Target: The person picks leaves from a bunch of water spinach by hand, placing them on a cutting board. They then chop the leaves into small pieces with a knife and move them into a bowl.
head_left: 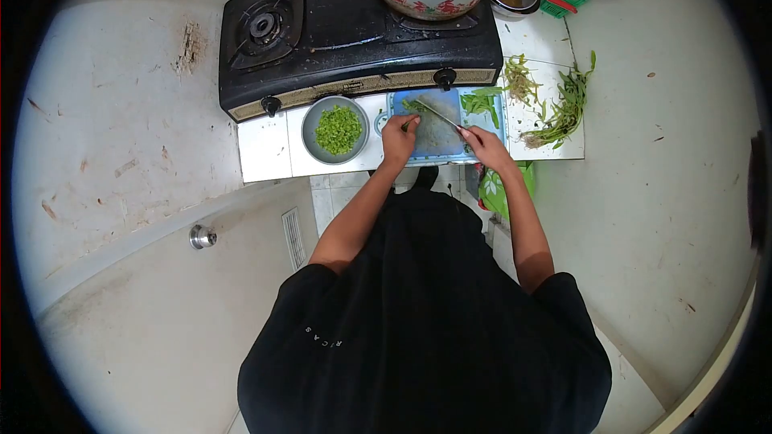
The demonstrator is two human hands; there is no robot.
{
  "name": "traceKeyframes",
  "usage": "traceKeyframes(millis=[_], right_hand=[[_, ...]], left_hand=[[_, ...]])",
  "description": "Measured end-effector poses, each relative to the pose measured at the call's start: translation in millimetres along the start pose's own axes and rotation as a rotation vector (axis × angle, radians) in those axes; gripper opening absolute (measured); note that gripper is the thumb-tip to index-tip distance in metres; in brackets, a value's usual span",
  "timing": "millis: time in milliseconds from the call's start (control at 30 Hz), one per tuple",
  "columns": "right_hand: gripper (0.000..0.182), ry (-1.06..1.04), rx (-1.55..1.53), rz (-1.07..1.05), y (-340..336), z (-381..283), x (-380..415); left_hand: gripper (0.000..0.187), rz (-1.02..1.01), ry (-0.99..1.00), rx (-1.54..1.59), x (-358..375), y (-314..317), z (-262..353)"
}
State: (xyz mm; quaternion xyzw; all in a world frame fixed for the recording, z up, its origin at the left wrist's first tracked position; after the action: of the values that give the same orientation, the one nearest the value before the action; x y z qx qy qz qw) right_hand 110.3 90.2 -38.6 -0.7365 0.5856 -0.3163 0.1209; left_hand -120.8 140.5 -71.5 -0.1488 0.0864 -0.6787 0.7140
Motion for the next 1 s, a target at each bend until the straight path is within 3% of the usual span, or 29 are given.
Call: traceKeyframes(millis=[67,267,400,500,1000], right_hand=[[0.037,0.094,-0.045,0.055,3,5,21],[0.037,0.131,-0.129,0.177,35,25,55],[0.036,0.201,-0.157,0.220,51,22,61],[0.035,0.092,-0.020,0.315,52,2,62],[0.038,0.209,-0.035,0.262,64,-2,64]], left_hand=[[0.013,0.005,0.226,-0.182,2,4,31],[0.017,0.019,0.486,-0.402,16,5,48],[0.021,-0.008,0.541,-0.428,20,3,52],[0.021,-0.019,0.525,-0.428,20,3,52],[0.033,-0.108,0.614,-0.505,23,8,49]])
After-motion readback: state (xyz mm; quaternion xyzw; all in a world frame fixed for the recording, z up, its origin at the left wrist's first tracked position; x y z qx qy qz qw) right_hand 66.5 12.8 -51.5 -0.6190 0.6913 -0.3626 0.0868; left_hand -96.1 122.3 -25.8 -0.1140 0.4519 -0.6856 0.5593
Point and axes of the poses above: each hand's wrist, its own x-axis away from the middle knuckle, its own y-axis out of the palm, z = x × y, the point moved 10 cm from there along -x, towards the middle knuckle, and after that the axes turned 2 degrees about -y, right-handed, at the moved point
